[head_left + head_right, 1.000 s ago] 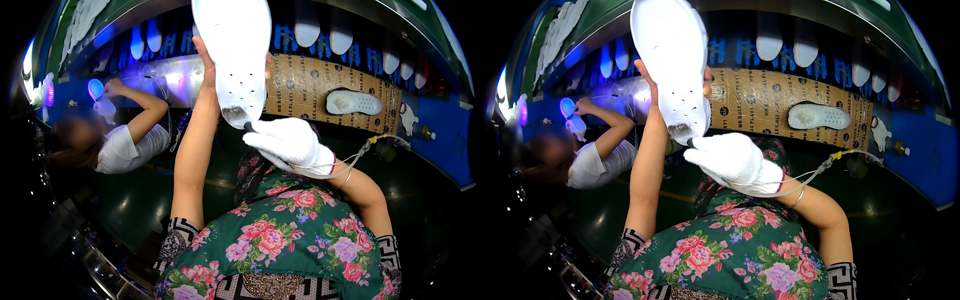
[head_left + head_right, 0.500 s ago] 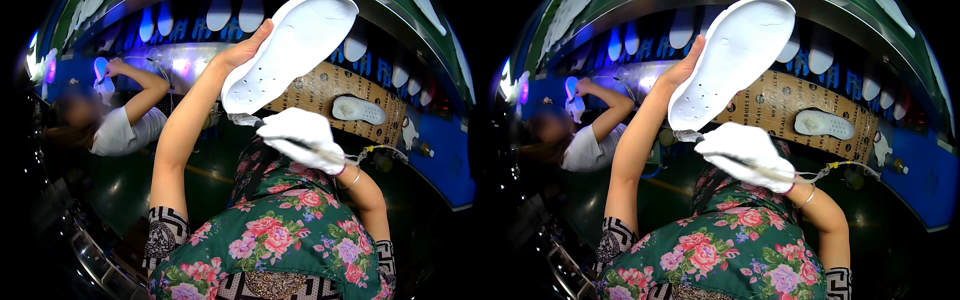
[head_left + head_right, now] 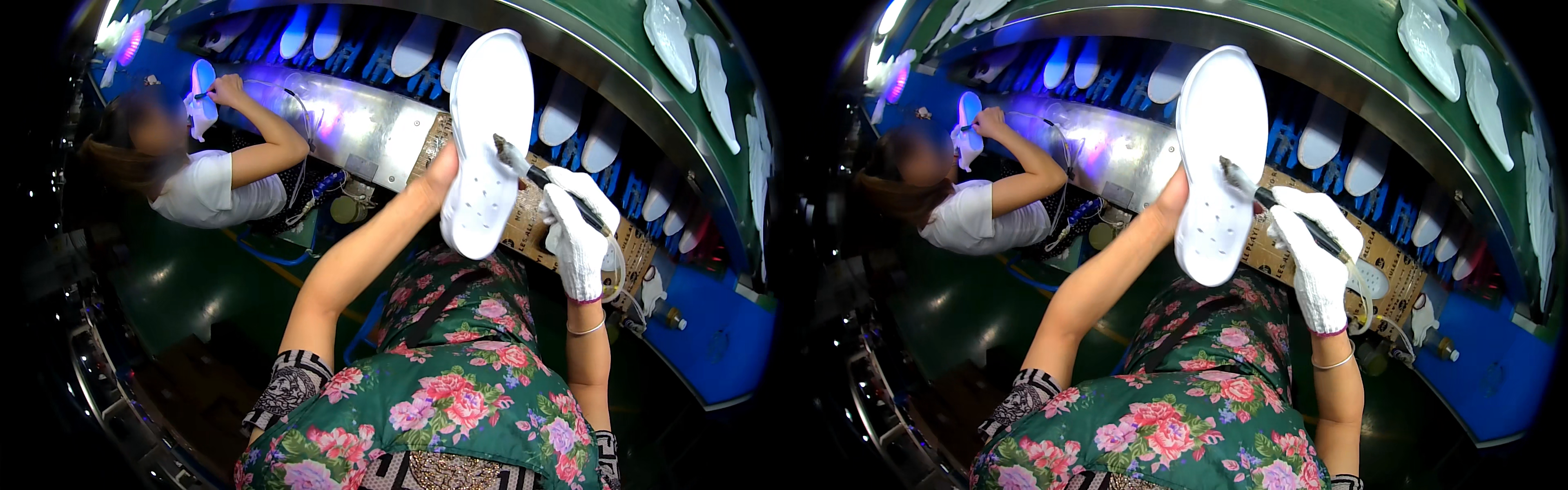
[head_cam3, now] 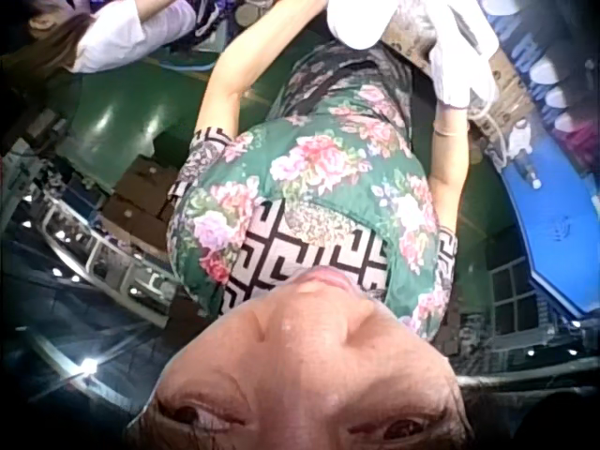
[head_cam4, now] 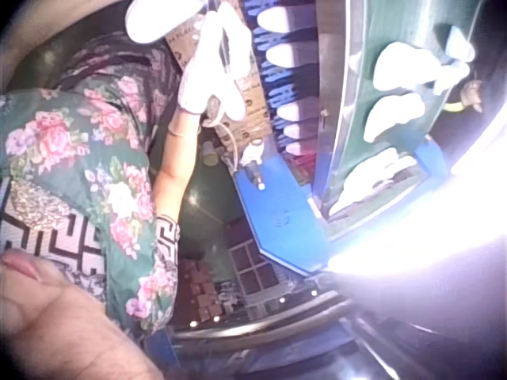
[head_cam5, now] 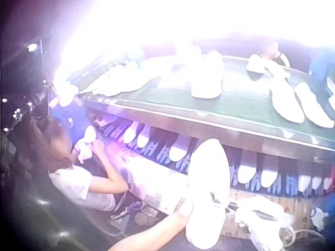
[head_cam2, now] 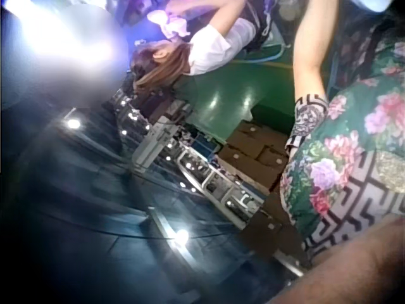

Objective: The person applies glue to white shoe soles using a brush, places the soles onto a moving conveyor belt, and picks up assembled shoes from a lower rack to move them.

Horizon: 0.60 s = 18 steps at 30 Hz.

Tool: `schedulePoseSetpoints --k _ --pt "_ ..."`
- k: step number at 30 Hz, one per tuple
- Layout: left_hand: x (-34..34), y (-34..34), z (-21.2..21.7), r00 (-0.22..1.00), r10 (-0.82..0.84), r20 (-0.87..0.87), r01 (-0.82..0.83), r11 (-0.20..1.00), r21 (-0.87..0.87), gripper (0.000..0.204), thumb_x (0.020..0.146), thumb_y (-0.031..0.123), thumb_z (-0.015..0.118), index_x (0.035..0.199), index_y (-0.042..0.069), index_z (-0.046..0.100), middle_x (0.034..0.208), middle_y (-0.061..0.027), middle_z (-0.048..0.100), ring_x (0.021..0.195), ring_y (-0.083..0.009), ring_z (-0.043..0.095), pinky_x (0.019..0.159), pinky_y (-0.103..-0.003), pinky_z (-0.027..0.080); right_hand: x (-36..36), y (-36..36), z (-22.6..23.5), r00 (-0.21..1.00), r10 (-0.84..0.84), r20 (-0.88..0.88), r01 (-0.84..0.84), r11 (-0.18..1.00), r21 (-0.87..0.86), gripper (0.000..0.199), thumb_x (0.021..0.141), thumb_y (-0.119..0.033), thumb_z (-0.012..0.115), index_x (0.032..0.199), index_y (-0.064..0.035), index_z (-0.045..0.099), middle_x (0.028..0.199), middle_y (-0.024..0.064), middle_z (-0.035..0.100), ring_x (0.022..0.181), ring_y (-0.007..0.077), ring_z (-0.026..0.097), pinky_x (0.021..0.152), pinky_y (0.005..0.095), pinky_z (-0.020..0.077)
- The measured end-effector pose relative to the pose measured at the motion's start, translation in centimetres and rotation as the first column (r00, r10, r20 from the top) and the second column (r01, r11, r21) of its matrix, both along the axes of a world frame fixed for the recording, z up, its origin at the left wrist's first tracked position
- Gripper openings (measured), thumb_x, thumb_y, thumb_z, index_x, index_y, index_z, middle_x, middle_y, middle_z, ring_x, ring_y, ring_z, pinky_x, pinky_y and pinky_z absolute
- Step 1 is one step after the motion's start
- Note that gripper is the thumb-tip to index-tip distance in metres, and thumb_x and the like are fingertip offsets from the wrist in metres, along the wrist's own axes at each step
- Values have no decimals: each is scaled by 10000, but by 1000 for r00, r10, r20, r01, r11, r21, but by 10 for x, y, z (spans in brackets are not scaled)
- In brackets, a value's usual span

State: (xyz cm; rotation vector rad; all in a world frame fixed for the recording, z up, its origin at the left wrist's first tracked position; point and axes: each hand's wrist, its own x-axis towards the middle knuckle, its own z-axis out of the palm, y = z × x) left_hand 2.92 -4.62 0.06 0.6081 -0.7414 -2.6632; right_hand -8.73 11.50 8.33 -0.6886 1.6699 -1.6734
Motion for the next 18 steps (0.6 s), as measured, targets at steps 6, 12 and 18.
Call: schedulePoseSetpoints --k 6,12,18 --pt "25 36 -19 993 -121 5 121 989 -79 463 1046 308 383 1395 4 403 1339 -188 525 1166 -272 592 986 -438 523 -8 -4 5 855 225 -468 -194 974 115 189 765 -22 754 954 -9 744 905 88 723 820 172 673 765 282 519" --pt "58 43 -45 887 -117 -446 286 899 332 517 1035 362 377 1412 8 387 1254 -243 572 1036 -336 656 852 -470 595 12 6 5 772 322 -548 -273 947 172 163 759 -42 753 921 -41 746 919 90 730 857 202 693 804 308 529" --pt "62 67 9 830 370 -418 44 703 710 760 975 614 338 1500 65 307 1488 -216 379 1319 -399 443 1066 -529 419 32 16 13 686 310 -658 -268 949 167 222 747 -12 773 962 -52 735 897 102 714 804 215 692 732 305 542"
